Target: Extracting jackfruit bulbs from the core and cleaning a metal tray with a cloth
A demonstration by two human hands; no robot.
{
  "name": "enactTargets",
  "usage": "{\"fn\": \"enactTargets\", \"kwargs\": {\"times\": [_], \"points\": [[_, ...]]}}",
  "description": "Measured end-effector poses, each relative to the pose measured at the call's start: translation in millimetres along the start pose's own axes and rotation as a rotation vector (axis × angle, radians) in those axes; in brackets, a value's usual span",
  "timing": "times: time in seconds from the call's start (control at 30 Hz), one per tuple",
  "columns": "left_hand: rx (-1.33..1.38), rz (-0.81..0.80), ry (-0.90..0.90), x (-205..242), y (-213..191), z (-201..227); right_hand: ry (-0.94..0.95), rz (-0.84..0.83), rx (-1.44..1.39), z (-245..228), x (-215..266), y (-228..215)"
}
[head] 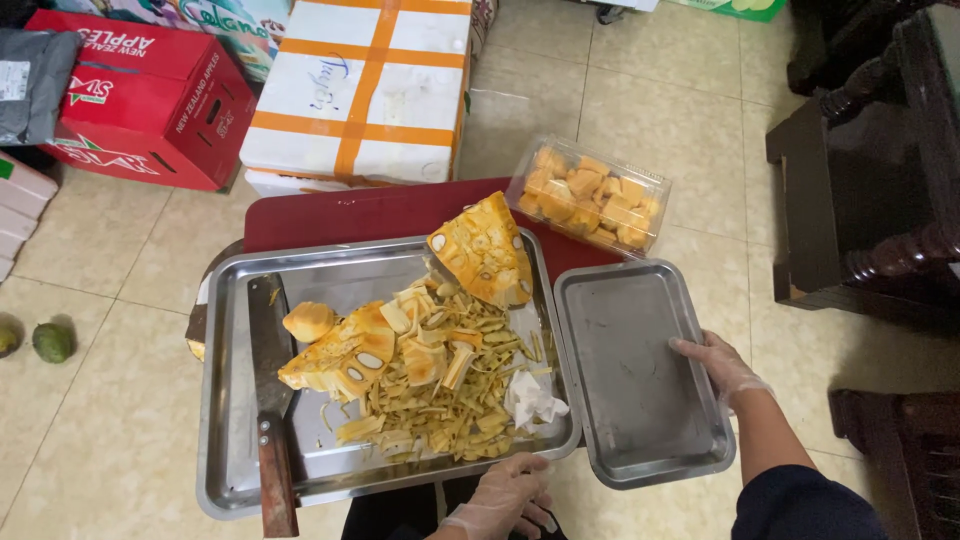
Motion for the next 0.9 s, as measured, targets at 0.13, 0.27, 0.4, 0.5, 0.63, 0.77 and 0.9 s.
{"fn": "enactTargets", "kwargs": {"times": [0.13, 0.27, 0.4, 0.5, 0.63, 0.77, 0.9], "points": [[-0.128, -0.015, -0.082, 18, -1, 15, -0.314, 0.400, 0.243, -46, -15, -45], [-0.135, -0.016, -0.045, 8, -8, 11, -0.609, 0.272, -0.107, -137, 13, -13], [-0.074, -0.044, -0.014, -6, -13, 10, -0.407, 0.055, -0.185, -176, -33, 35], [0.012, -0.031, -0.030, -1, -23, 9, -0.444, -0.004, -0.246, -192, -73, 39], [-0.014, 0.028, -0.006, 39, -34, 21, -0.459, 0.020, -0.193, -211, -73, 32], [-0.544, 0.139, 0.601, 57, -37, 54, -0.463, -0.012, -0.190, -230, -67, 33], [-0.064, 0.011, 0.179, 19, -52, 24, -0.429, -0.038, -0.153, -247, -63, 36]]}}
Point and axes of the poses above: each hand's wrist, its own x-axis away from the middle knuckle, its own y-axis out of the palm, z = x × y, the point moved 10 cm from there along -x, towards the middle knuckle, and after that the axes turned 6 degrees about -z, right-handed, at the moved point
